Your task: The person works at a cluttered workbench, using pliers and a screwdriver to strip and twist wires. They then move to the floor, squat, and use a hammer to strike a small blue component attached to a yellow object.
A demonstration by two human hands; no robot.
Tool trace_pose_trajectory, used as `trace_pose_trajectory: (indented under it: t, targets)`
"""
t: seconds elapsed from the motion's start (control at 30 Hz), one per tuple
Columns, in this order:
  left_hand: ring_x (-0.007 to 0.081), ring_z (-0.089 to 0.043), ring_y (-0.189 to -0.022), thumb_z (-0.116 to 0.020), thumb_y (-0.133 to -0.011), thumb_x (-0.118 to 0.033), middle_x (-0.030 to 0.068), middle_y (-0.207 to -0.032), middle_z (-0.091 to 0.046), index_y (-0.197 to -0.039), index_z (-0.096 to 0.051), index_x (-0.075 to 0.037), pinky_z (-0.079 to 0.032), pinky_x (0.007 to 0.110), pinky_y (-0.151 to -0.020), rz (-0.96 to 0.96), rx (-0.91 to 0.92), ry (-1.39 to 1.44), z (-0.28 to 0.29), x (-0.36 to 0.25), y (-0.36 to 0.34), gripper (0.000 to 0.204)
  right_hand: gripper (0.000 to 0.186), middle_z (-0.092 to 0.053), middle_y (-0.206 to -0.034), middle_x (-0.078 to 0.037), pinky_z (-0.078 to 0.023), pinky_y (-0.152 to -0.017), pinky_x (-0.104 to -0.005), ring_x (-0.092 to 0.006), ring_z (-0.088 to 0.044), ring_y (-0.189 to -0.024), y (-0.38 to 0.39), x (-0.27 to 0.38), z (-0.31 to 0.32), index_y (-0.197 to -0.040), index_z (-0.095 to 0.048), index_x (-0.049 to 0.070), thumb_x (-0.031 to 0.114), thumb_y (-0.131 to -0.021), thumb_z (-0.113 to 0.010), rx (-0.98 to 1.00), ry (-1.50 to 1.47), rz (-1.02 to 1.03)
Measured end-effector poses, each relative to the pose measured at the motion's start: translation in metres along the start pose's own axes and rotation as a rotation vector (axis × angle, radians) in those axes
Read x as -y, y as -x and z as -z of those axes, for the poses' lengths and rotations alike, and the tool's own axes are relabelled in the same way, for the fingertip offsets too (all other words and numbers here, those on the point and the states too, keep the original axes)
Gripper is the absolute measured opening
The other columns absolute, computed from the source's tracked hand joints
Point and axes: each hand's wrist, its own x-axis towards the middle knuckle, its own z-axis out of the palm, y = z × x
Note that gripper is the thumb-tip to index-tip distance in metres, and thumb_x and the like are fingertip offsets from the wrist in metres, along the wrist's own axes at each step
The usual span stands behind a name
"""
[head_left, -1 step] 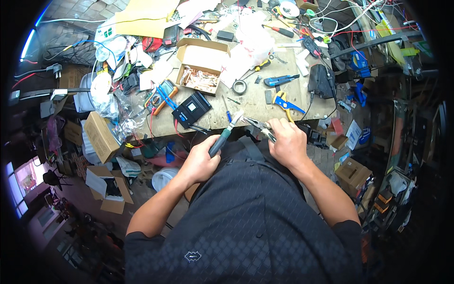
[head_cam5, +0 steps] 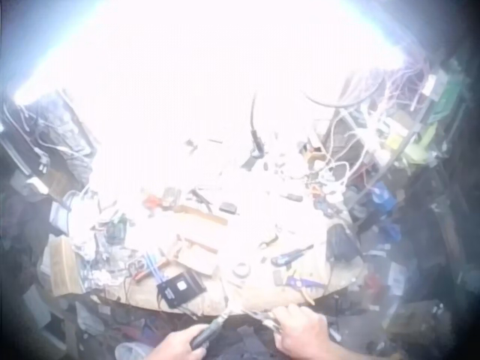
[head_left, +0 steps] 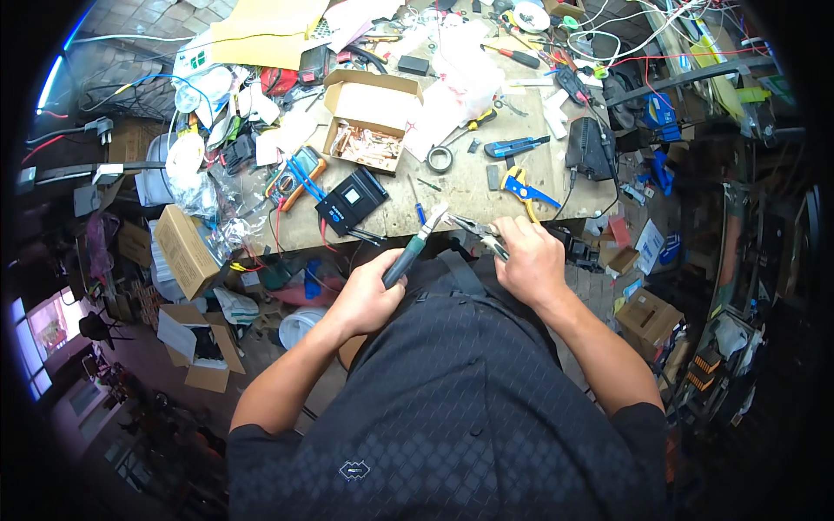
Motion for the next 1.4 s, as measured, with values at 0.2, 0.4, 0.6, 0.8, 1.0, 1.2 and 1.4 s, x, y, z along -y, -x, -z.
trace_pose_trajectory:
  t: [0.2,0.4,0.6,0.8,1.0,1.2,1.4]
  targets:
    - [0.0154,-0.062,-0.087,-0.062,-0.096,-0.006,0.0031,-0.094,-0.065,-0.134,-0.058,-0.003,-0.053,0.034,-0.082,0.065,0.098,0.174,-0.003,0.004,-0.004,0.039,0.043,-0.063,-0.094,-0.009,-0.055,-0.073,-0.0447,-0.0322,-0.067,-0.086,-0.003,-0.009,-0.004,-0.111,-0.064,0.014,0.011,-0.071,-0.08,0.039,-0.056,-0.034]
    - [0.0232,-0.065,-0.088,-0.061,-0.096,-0.011,0.0153,-0.094,-0.064,-0.136,-0.054,-0.005,-0.053,0.037,-0.085,0.043,-0.143,-0.083,-0.013,-0.001,-0.011,0.041,0.049,-0.062,-0.109,-0.014,-0.048,-0.092,-0.0456,-0.0344,-0.06,-0.108,-0.013,0.001,0.01,-0.121,-0.061,0.008,0.01,-0.076,-0.077,0.184,0.027,-0.124]
    - [0.0217,-0.064,-0.091,-0.062,-0.095,-0.008,0.0119,-0.097,-0.064,-0.137,-0.052,-0.005,-0.052,0.036,-0.087,0.009,-0.177,-0.064,-0.014,0.01,-0.015,0.043,0.053,-0.064,-0.114,-0.017,-0.048,-0.095,-0.0472,-0.0376,-0.06,-0.11,-0.008,-0.015,-0.001,-0.128,-0.06,0.006,0.013,-0.077,-0.073,0.095,-0.084,-0.232]
    - [0.0272,-0.067,-0.101,-0.065,-0.094,-0.006,0.0139,-0.106,-0.065,-0.143,-0.05,-0.008,-0.053,0.039,-0.093,-0.114,-0.178,0.032,-0.02,0.027,-0.02,0.051,0.058,-0.065,-0.123,-0.021,-0.049,-0.103,-0.0469,-0.0398,-0.06,-0.119,-0.009,-0.024,-0.021,-0.133,-0.059,0.003,0.021,-0.079,-0.069,0.154,-0.225,-0.392]
    - [0.0166,-0.061,-0.095,-0.062,-0.094,-0.004,0.005,-0.107,-0.06,-0.144,-0.045,-0.007,-0.052,0.032,-0.088,-0.205,-0.187,0.079,-0.032,0.058,-0.029,0.054,0.069,-0.057,-0.143,-0.022,-0.045,-0.11,-0.0515,-0.04,-0.054,-0.133,-0.013,-0.069,-0.134,-0.147,-0.051,0.008,0.033,-0.085,-0.068,0.204,-0.27,-0.752]
    - [0.0161,-0.065,-0.092,-0.057,-0.098,-0.005,0.0073,-0.117,-0.059,-0.155,-0.036,-0.005,-0.057,0.032,-0.077,0.013,0.075,0.633,-0.041,0.084,-0.036,0.061,0.084,-0.053,-0.143,-0.023,-0.042,-0.112,-0.0524,-0.0418,-0.051,-0.135,-0.039,-0.058,-0.195,-0.153,-0.04,0.007,0.037,-0.085,-0.079,0.115,-0.253,-0.801]
    - [0.0183,-0.066,-0.094,-0.056,-0.099,-0.004,0.0097,-0.121,-0.058,-0.162,-0.028,-0.006,-0.057,0.033,-0.08,0.02,0.134,0.827,-0.042,0.082,-0.036,0.069,0.065,-0.06,-0.138,-0.019,-0.047,-0.108,-0.0462,-0.0349,-0.058,-0.129,-0.038,-0.056,-0.196,-0.142,-0.054,0.004,0.028,-0.088,-0.08,-0.114,-0.124,-0.53]
